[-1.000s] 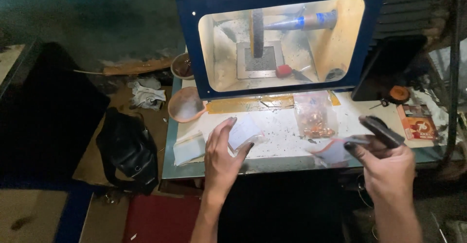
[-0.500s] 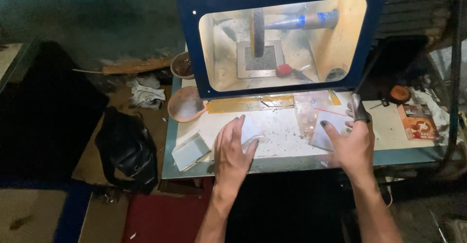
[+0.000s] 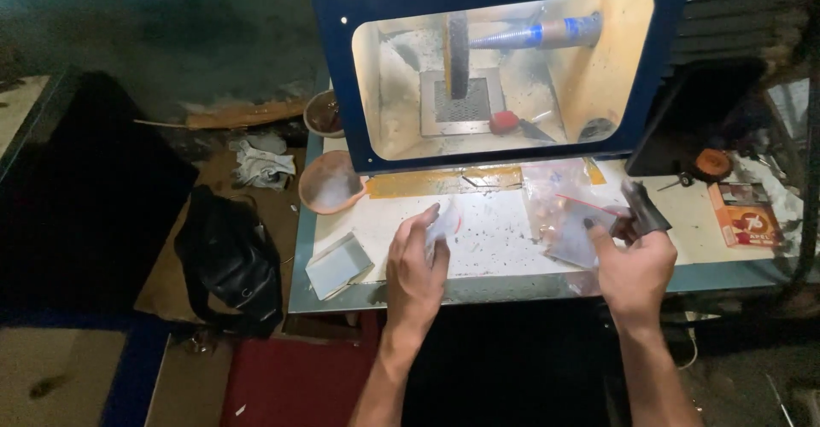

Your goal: Organizing and bagging finished jewelry pieces at a workbench, including inspecting chains and cleaning the work area.

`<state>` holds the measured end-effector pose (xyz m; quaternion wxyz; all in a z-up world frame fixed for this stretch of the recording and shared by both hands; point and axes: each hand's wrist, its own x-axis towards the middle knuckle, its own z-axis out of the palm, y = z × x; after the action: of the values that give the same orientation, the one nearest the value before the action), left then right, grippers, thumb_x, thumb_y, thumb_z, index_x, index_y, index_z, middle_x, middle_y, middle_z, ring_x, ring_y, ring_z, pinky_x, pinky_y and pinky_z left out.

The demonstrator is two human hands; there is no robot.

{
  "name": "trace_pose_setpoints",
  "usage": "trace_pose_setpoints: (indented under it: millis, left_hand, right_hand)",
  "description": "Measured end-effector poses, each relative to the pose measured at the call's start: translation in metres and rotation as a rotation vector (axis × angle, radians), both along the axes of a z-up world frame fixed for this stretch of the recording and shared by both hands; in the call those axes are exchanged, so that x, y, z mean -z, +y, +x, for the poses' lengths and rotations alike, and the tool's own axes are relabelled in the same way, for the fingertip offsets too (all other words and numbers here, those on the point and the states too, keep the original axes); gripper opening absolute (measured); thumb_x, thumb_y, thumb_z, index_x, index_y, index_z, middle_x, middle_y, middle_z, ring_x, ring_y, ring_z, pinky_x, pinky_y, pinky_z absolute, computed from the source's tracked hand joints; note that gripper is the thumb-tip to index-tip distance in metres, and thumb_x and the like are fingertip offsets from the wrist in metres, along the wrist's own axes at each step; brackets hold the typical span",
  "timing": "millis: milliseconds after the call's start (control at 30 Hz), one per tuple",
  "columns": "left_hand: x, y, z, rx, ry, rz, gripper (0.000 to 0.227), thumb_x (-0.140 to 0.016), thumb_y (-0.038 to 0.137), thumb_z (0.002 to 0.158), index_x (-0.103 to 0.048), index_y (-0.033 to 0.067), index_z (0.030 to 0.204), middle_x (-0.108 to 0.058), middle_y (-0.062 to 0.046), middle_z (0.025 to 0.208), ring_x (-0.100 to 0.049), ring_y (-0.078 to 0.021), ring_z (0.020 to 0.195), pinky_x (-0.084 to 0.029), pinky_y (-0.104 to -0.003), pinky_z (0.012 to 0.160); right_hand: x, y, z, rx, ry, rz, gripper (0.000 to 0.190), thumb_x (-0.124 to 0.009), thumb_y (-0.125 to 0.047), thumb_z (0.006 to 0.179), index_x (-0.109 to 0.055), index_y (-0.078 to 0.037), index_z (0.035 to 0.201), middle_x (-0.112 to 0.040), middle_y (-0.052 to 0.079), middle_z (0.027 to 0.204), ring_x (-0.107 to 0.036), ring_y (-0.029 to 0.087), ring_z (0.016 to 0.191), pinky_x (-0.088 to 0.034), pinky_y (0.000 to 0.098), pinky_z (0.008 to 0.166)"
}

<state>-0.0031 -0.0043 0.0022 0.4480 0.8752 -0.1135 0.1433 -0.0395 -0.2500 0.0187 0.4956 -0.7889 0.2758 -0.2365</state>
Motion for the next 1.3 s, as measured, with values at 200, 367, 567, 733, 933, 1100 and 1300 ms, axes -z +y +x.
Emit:
trace_pose_setpoints:
  millis: [200, 367, 567, 733, 933, 1100, 1300]
  left_hand:
    - [-0.014, -0.009, -0.005, 0.082, 0.183, -0.494, 0.034, -0.057, 0.020, 0.100, -0.066, 0.0008, 0.127, -0.075, -0.014, 0.118, -0.071, -0.0264, 0.109, -0.060, -0.035, 0.094]
    - [-0.018, -0.022, -0.013, 0.189, 0.500, -0.890, 0.027, -0.052, 0.023, 0.103, -0.068, 0.0055, 0.117, -0.073, -0.012, 0.108, -0.066, -0.0240, 0.104, -0.055, -0.033, 0.090]
    - [-0.029, -0.035, -0.032, 0.365, 0.466, -1.001, 0.030, -0.050, 0.024, 0.105, -0.064, 0.0023, 0.120, -0.070, -0.009, 0.106, -0.065, -0.0179, 0.097, -0.052, -0.030, 0.089]
    - [-0.031, -0.036, -0.035, 0.377, 0.474, -1.007, 0.037, -0.048, 0.031, 0.105, -0.061, 0.0023, 0.124, -0.069, -0.015, 0.116, -0.067, -0.0239, 0.107, -0.058, -0.035, 0.092]
    - [-0.039, -0.041, -0.043, 0.398, 0.325, -0.889, 0.058, -0.038, 0.046, 0.106, -0.051, 0.0027, 0.142, -0.055, -0.019, 0.143, -0.055, -0.0307, 0.133, -0.050, -0.039, 0.107]
    - [-0.048, -0.039, -0.042, 0.404, 0.292, -0.752, 0.080, -0.034, 0.065, 0.100, -0.051, 0.0013, 0.145, -0.058, -0.022, 0.146, -0.057, -0.0349, 0.137, -0.048, -0.043, 0.111]
    - [-0.039, -0.040, -0.042, 0.417, 0.270, -0.748, 0.074, -0.035, 0.060, 0.103, -0.050, 0.0017, 0.146, -0.056, -0.022, 0.146, -0.056, -0.0334, 0.134, -0.048, -0.042, 0.109]
  right_hand:
    - [-0.005, 0.004, -0.014, -0.246, -0.240, 0.443, 0.061, -0.073, 0.001, 0.085, -0.060, -0.004, 0.144, -0.056, -0.001, 0.086, -0.063, 0.013, 0.089, -0.060, 0.0275, 0.088]
    - [-0.006, 0.032, -0.015, -0.454, -0.385, 0.747, 0.073, -0.078, 0.001, 0.077, -0.057, 0.004, 0.146, -0.072, 0.007, 0.114, -0.062, 0.011, 0.089, -0.056, 0.0219, 0.081]
    - [-0.013, 0.076, -0.002, -0.251, -0.394, 0.674, 0.054, -0.076, 0.002, 0.077, -0.064, 0.001, 0.129, -0.069, 0.013, 0.133, -0.062, 0.019, 0.130, -0.047, 0.0308, 0.119]
    - [-0.007, 0.079, -0.002, -0.229, -0.444, 0.787, 0.056, -0.071, 0.011, 0.079, -0.061, 0.003, 0.134, -0.067, 0.015, 0.137, -0.062, 0.020, 0.130, -0.053, 0.0335, 0.112]
    - [0.000, 0.081, -0.019, -0.159, -0.407, 0.434, 0.041, -0.081, -0.009, 0.080, -0.072, -0.001, 0.120, -0.076, 0.009, 0.116, -0.069, 0.017, 0.114, -0.056, 0.0342, 0.108]
    - [-0.012, 0.085, -0.019, -0.186, -0.441, 0.416, 0.041, -0.077, -0.004, 0.083, -0.069, 0.001, 0.123, -0.074, 0.014, 0.121, -0.071, 0.023, 0.114, -0.059, 0.0368, 0.106]
    - [-0.009, 0.086, -0.020, -0.186, -0.389, 0.379, 0.048, -0.079, -0.003, 0.082, -0.068, -0.004, 0.129, -0.076, 0.014, 0.117, -0.073, 0.020, 0.106, -0.061, 0.0335, 0.089]
